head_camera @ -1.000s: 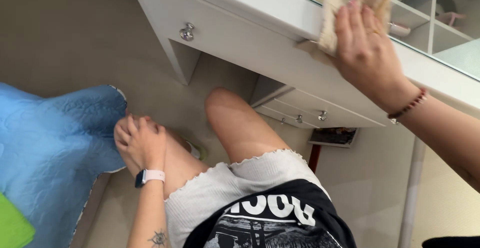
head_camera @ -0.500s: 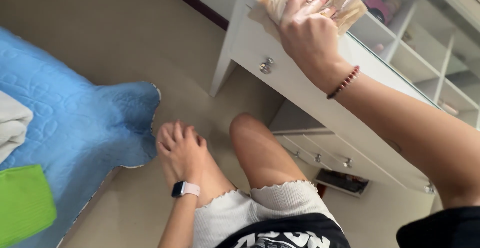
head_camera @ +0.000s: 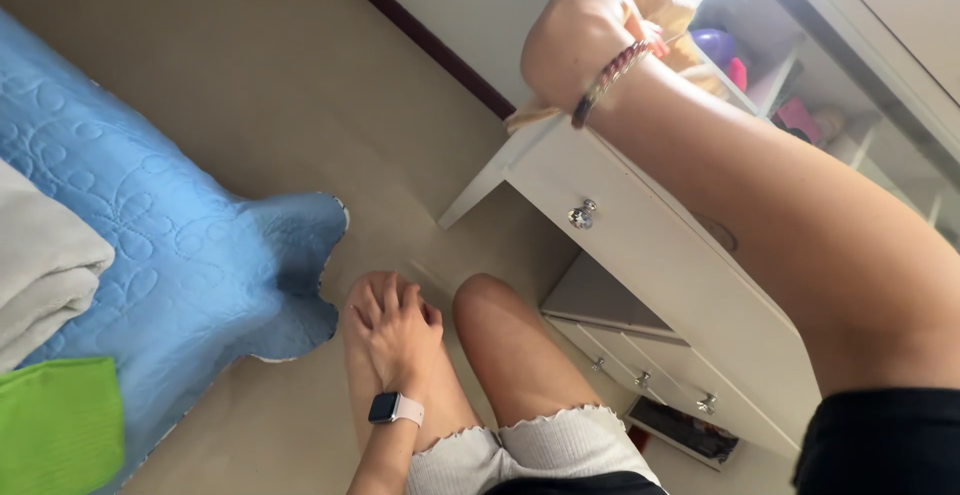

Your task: Cleaning a white vanity table using a microfiber cloth and a paper towel.

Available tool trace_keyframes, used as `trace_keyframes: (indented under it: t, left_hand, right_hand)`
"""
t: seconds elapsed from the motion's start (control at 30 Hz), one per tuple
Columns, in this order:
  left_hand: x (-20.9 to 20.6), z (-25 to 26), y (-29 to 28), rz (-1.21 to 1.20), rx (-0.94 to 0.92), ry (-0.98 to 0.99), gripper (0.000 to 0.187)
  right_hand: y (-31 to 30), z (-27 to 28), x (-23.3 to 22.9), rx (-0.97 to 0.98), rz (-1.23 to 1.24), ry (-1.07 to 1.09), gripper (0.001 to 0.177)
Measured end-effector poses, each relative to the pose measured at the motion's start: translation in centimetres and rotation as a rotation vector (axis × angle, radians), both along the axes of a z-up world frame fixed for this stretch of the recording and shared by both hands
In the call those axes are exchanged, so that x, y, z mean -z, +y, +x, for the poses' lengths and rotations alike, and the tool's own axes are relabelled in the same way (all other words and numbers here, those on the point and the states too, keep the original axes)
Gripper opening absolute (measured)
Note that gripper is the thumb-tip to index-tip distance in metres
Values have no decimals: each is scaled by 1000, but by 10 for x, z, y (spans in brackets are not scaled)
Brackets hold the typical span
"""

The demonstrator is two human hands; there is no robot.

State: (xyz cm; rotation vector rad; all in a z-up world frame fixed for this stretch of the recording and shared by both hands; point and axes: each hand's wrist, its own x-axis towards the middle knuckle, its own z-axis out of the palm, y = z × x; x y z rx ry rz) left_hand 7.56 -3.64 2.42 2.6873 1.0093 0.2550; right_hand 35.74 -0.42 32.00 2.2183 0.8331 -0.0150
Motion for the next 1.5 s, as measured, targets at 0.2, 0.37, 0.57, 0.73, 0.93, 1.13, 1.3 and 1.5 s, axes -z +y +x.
trace_keyframes:
  t: [0.2,0.37,0.57,0.73,0.93,1.13,1.3,1.5]
  left_hand:
    - [-9,17,13,-17,0,-17,33]
    - [7,28,12,27,29,-19,31]
    - [7,37,15,-19,14,-22,34]
    - [5,32,10,-13,36,61,32]
    - [7,33,3,-3,8,60,32]
    - [-10,21,-8,49,24,46,30]
    - [-12,7,-11,37,-18,135,32]
    - [-23,-7,-3,39,-69,49,33]
  right_hand:
    - [0,11,-2,-149,227,303,30]
    - [-25,35,-7,-244,419,539,35]
    - [-67,67,-23,-362,626,820,41]
    - [-144,125,-81,-451,767,1038,45]
    - [-226,287,-76,-60,553,253,28]
    - [-190,334,28,-367,366,-123,25]
    - [-193,412,64,-606,677,-29,24]
    - [-168,423,62,-401,707,65,31]
